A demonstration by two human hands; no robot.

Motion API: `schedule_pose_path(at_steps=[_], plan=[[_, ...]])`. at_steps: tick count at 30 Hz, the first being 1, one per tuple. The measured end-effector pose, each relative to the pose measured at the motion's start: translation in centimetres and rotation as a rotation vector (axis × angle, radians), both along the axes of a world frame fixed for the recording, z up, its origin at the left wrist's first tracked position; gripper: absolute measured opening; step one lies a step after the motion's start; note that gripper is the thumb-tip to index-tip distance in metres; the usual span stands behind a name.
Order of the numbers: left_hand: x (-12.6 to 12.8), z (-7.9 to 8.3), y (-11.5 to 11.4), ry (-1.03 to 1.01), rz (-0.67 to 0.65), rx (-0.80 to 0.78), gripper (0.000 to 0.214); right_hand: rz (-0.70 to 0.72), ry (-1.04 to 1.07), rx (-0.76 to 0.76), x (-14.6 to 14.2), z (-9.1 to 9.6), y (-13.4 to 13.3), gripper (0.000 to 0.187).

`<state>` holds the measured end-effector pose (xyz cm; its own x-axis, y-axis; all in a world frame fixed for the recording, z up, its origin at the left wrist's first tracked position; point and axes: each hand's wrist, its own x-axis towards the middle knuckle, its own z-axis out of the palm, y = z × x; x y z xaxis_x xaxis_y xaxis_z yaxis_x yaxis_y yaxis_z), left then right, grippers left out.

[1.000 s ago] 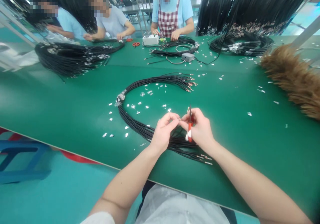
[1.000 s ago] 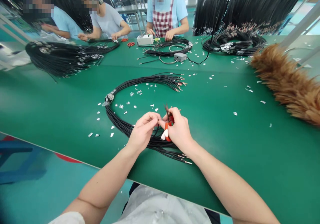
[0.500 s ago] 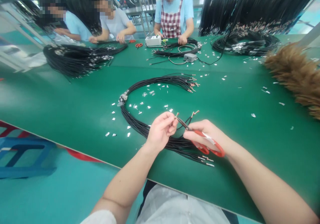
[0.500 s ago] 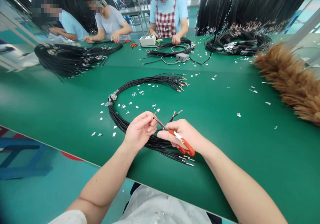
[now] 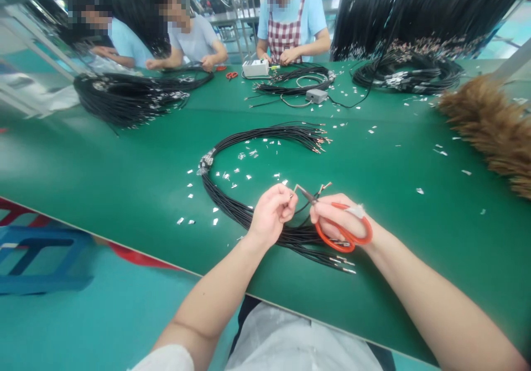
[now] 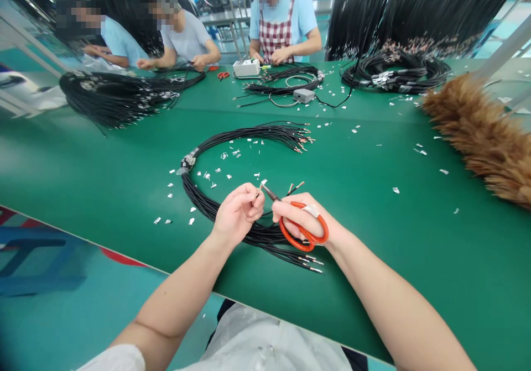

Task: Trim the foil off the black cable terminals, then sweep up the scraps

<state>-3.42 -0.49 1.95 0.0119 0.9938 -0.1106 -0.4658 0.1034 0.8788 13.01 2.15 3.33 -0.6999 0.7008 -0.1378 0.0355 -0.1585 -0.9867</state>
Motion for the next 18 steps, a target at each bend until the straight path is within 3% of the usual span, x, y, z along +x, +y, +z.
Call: schedule_pose_path(at_steps=[2,5,7,10,14,18], plan=[[0.0,-0.3,0.0,0.152,0.056,0.056,0.015,-0.126,0.004,0.04,0.5,0.4,0.0,0.033],[0.0,-0.9,-0.2,0.533,0.074,0.155,0.013,-0.391,-0.151,0.204,1.9,0.7,0.1,0.03],[0.3,-1.5,-0.5,0.714,0.015,0.198,0.013,-0.524,-0.288,0.354,3.4,0.1,0.1,0.028],[1.0,-2.2,-1.1,0.872,-0.065,0.32,0.009,-0.615,-0.396,0.506,5.9,-2.0,-0.1,0.027],[1.7,-2.6,-1.0,1.094,-0.141,0.512,0.021,-0.737,-0.416,0.445,7.9,-4.7,-0.9,0.029],[1.2,-2.8,-0.5,1.356,-0.344,0.627,0.031,-0.803,-0.358,0.317,8.2,-5.4,-1.1,0.029]])
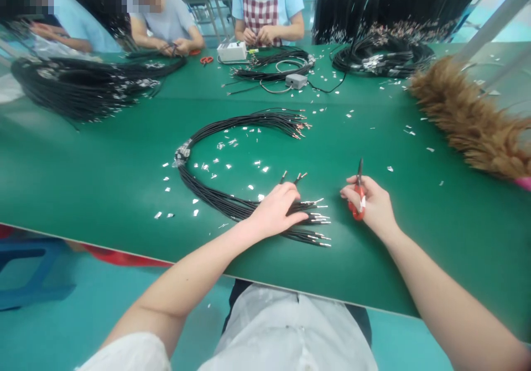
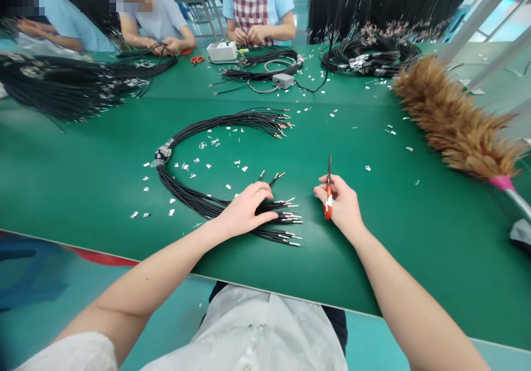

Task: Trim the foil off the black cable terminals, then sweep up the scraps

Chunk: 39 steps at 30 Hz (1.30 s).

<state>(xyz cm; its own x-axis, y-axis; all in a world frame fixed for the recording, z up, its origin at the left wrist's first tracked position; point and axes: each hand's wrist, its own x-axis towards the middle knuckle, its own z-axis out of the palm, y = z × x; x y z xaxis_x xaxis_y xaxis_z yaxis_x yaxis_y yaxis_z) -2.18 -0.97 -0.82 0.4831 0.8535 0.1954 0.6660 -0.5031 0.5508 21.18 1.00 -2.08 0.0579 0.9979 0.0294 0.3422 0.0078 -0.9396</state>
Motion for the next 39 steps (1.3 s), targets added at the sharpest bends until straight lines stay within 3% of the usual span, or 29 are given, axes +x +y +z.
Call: schedule_pose_path(at_steps=[5,10,13,16,18,22,26,29,33,39], plan=[[-0.1,-0.2,-0.3,0.343,-0.017,0.056,0.045,0.03,0.036,-0.026,-0.3,0.1,0.4,0.026],[0.4,0.5,0.5,0.421,-0.024,-0.191,0.022,0.068,0.035,0.003,-0.4,-0.2,0.2,0.025],[-0.3,1.5,1.7,0.199,-0.029,-0.409,0.022,0.096,0.088,-0.033,-0.4,-0.3,-0.2,0.025],[-1.6,2.5,2.6,-0.229,0.024,-0.645,0.023,0.121,0.184,-0.069,-0.6,0.2,-0.6,0.026],[-2.3,3.0,2.7,-0.468,0.052,-0.71,0.022,0.122,0.216,-0.071,-0.9,0.8,-0.7,0.029],[-2.6,3.4,2.1,-0.65,0.037,-0.669,0.015,0.148,0.205,0.051,-2.5,2.7,-0.2,0.03],[-2.4,3.8,1.2,-0.593,0.049,-0.568,0.014,0.355,0.294,0.209,-6.4,3.6,1.3,0.032],[-2.5,4.1,0.3,-0.574,0.084,-0.436,0.018,0.499,0.305,0.234,-9.7,3.0,2.7,0.028],[-3.0,4.0,-1.0,-0.652,0.101,-0.328,0.021,0.555,-0.048,0.283,-12.4,1.0,3.7,0.02],[-3.1,3.0,-1.2,-0.906,0.09,-0.26,0.016,0.599,-0.554,0.538,-13.0,-0.3,3.9,0.012]])
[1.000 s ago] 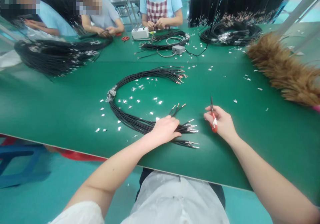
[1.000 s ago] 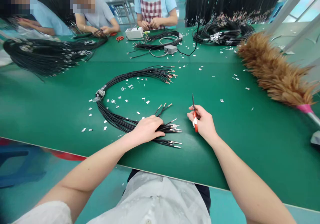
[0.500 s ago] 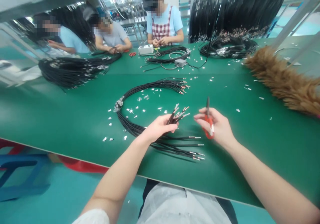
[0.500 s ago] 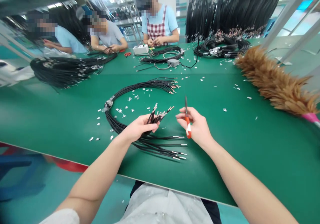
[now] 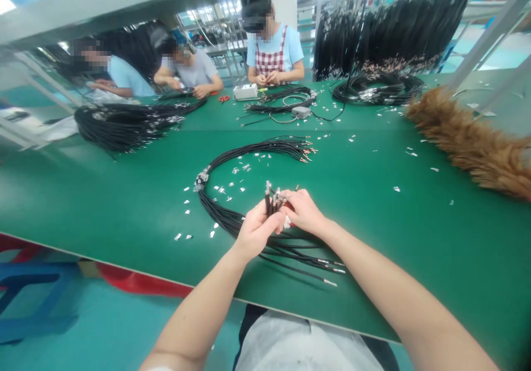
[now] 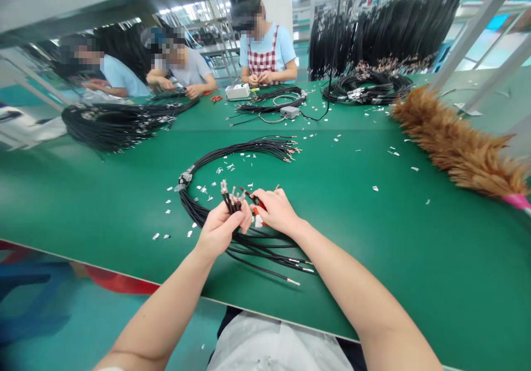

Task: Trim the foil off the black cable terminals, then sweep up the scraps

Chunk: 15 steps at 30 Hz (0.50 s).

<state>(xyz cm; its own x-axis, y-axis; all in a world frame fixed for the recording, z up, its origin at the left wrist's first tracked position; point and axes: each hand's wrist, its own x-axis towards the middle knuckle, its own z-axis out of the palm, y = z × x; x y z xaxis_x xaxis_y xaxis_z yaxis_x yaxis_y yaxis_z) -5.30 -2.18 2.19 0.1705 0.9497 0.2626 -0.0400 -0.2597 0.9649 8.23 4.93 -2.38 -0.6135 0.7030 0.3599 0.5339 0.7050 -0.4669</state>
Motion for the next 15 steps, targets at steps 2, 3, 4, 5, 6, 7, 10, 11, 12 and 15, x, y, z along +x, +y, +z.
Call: schedule_pose_path(at_steps=[2,3,4,5,6,7,10,11,12,15], plan=[[0.0,0.4,0.1,-0.077,-0.019,0.028,0.017,-0.027,-0.079,0.059,0.5,-0.1,0.5,0.014],[0.0,0.8,0.0,-0.112,-0.053,0.02,0.017,-0.042,-0.097,0.074,0.8,-0.2,0.9,0.016],[0.0,1.4,-0.1,-0.155,-0.109,-0.005,0.018,-0.057,-0.106,0.087,1.2,-0.3,1.2,0.018],[-0.1,2.0,-0.1,-0.211,-0.184,-0.048,0.02,-0.071,-0.114,0.102,1.6,-0.5,1.6,0.019],[0.0,2.6,-0.2,-0.277,-0.268,-0.106,0.022,-0.081,-0.119,0.115,1.9,-0.7,1.9,0.019],[0.1,3.1,-0.1,-0.341,-0.353,-0.177,0.023,-0.086,-0.12,0.122,2.3,-1.0,2.1,0.019],[1.0,3.6,0.8,-0.438,-0.466,-0.407,0.023,-0.079,-0.096,0.117,3.0,-1.8,2.2,0.014],[1.6,3.4,1.4,-0.443,-0.435,-0.459,0.023,-0.083,-0.079,0.108,3.3,-1.9,2.1,0.012],[2.1,3.1,2.0,-0.444,-0.387,-0.484,0.023,-0.094,-0.056,0.096,3.7,-2.1,2.0,0.011],[3.9,1.5,3.5,-0.431,-0.241,-0.439,0.022,-0.177,0.029,0.053,5.4,-1.7,1.9,0.009]])
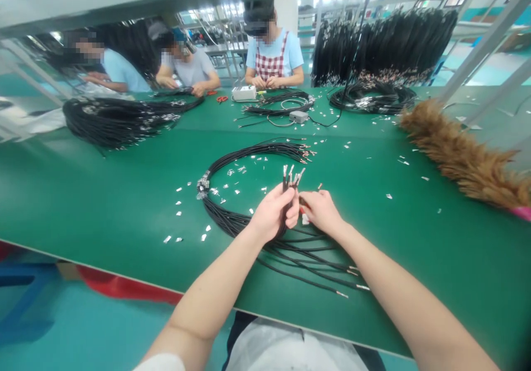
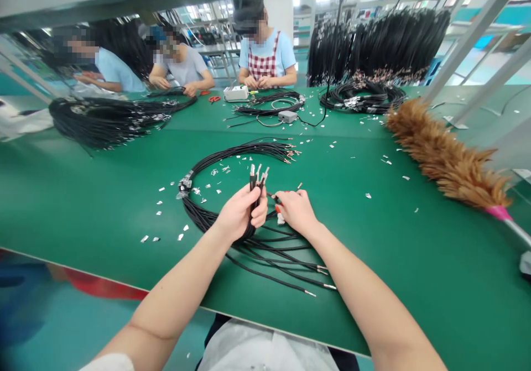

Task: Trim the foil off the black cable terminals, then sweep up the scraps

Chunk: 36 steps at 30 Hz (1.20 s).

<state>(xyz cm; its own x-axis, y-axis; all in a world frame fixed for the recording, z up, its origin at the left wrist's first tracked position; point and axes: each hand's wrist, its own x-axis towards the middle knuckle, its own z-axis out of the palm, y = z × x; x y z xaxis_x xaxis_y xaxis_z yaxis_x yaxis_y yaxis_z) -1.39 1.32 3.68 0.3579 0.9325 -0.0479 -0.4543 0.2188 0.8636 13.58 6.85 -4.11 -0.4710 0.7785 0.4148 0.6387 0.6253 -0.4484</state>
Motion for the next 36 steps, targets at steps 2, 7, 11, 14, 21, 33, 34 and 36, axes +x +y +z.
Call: schedule_pose_path(at_steps=[2,7,11,14,21,33,34,36], plan=[[1.0,-1.0,0.4,0.047,0.033,0.036,0.022,-0.093,0.159,-0.056,1.4,1.0,-0.2,0.012],[2.3,-2.1,-0.2,0.244,0.079,0.065,0.025,-0.112,0.992,-0.525,2.8,5.3,-2.0,0.027],[2.4,-2.2,-0.4,0.321,0.067,0.066,0.021,-0.092,1.132,-0.55,2.1,7.7,-3.2,0.025],[2.2,-1.9,-0.3,0.291,0.184,0.063,0.019,-0.094,1.124,-0.561,1.7,7.9,-3.5,0.023],[2.5,-1.5,-0.5,0.481,0.273,0.073,0.027,-0.095,1.137,-0.643,0.9,6.5,-3.8,0.026],[1.5,-1.7,-0.6,0.217,-0.049,-0.089,0.022,0.12,0.957,-0.722,1.3,6.3,-3.6,0.023],[1.4,-1.8,-0.6,0.194,-0.051,-0.096,0.022,0.11,0.973,-0.731,1.3,6.1,-3.6,0.024],[1.3,-2.1,-0.4,0.16,0.003,-0.104,0.022,0.074,1.036,-0.751,1.0,5.8,-3.6,0.026]])
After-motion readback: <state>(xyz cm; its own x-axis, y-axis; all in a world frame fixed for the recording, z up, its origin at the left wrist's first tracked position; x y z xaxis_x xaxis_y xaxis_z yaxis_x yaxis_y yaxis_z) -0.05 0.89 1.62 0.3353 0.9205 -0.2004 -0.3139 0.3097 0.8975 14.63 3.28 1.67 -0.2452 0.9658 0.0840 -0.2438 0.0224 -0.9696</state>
